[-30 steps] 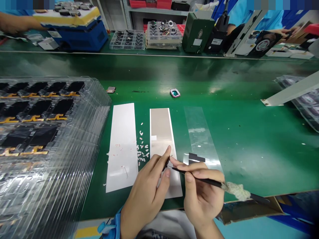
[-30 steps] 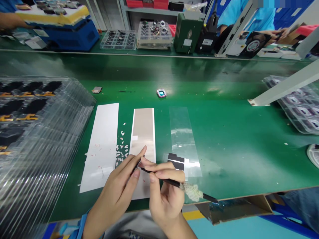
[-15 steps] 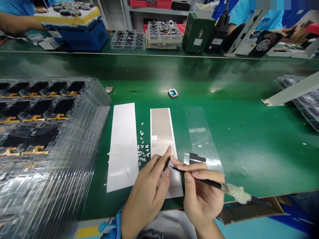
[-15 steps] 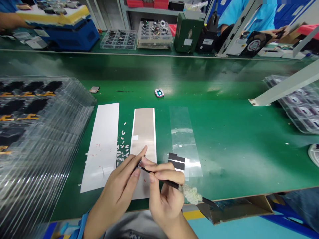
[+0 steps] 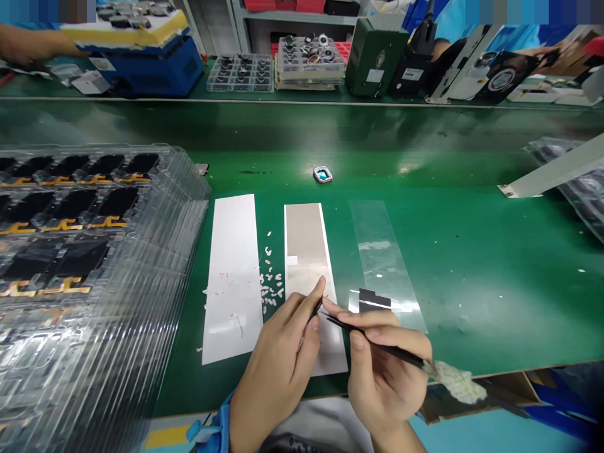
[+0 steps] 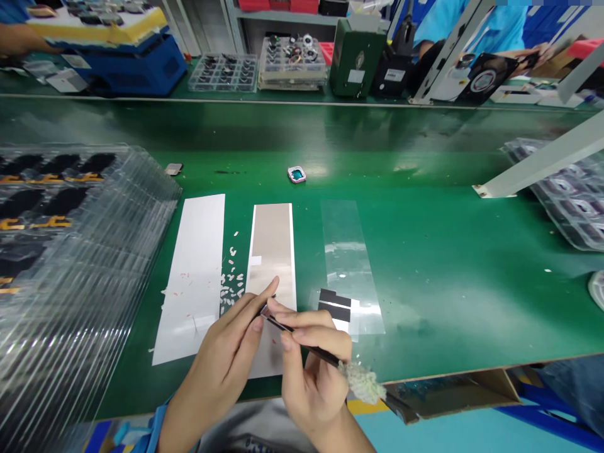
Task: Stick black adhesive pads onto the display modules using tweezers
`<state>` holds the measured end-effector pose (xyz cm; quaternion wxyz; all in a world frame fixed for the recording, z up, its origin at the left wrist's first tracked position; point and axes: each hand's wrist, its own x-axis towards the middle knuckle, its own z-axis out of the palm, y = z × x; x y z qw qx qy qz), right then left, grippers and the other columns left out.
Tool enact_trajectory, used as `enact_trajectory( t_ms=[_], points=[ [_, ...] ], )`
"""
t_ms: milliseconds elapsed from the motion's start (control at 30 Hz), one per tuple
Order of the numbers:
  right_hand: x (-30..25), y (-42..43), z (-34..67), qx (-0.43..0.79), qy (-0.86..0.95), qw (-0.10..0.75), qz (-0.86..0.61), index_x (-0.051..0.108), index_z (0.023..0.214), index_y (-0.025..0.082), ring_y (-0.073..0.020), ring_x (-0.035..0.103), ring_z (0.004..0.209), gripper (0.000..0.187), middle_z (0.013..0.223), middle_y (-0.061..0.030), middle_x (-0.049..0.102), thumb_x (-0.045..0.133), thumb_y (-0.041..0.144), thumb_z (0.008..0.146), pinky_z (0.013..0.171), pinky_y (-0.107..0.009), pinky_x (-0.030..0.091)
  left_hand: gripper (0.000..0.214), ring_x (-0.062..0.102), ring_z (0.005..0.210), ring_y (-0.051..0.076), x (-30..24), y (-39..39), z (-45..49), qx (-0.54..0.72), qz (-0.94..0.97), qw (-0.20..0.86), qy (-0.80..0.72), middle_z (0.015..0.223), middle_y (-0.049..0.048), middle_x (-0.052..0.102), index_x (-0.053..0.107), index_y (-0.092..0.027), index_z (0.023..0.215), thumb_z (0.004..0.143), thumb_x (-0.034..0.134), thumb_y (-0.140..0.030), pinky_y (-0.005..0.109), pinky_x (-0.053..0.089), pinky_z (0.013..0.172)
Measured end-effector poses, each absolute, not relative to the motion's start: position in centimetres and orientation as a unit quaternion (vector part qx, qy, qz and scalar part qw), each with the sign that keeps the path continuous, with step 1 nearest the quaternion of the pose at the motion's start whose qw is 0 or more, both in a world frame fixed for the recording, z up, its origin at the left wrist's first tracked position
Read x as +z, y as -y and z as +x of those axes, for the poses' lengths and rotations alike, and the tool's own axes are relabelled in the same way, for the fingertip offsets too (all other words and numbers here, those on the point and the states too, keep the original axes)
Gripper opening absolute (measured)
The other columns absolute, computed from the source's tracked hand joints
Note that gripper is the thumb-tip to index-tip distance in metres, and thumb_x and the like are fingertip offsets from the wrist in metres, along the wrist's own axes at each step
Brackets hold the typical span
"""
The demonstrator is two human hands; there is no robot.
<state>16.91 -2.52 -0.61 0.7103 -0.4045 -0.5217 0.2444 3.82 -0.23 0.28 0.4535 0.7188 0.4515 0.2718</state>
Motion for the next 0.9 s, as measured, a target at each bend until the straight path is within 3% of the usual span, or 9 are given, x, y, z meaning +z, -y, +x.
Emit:
enact_trajectory(
  t_ms=[667, 900],
  points=[
    [-0.55, 2.48, 17.04, 0.232, 0.544, 0.692, -0.413, 0.054, 0.105, 0.021, -0.0192, 0.074, 0.097, 0.03, 0.095, -0.0044, 0.068, 0.049, -0.005, 0.091, 0.086, -0.041, 0.068, 0.053, 0.056, 0.108, 0.02, 0.35, 0.37, 3.69, 0.279, 0.716, 0.462, -0.444, 0.12, 0.0046, 0.056, 0.024, -0.038, 0.157, 0.107, 0.032, -0.022, 0.033, 0.048, 0.092],
    [-0.56, 2.73, 17.03, 0.228, 0.523, 0.705, -0.42, 0.051, 0.105, 0.021, -0.0209, 0.075, 0.098, 0.026, 0.096, -0.0048, 0.069, 0.049, -0.001, 0.094, 0.08, -0.039, 0.07, 0.052, 0.058, 0.082, 0.016, 0.15, 0.14, 3.73, 0.295, 0.73, 0.429, -0.442, 0.096, 0.0007, 0.058, 0.035, -0.038, 0.153, 0.105, 0.036, -0.018, 0.027, 0.048, 0.072]
  ],
)
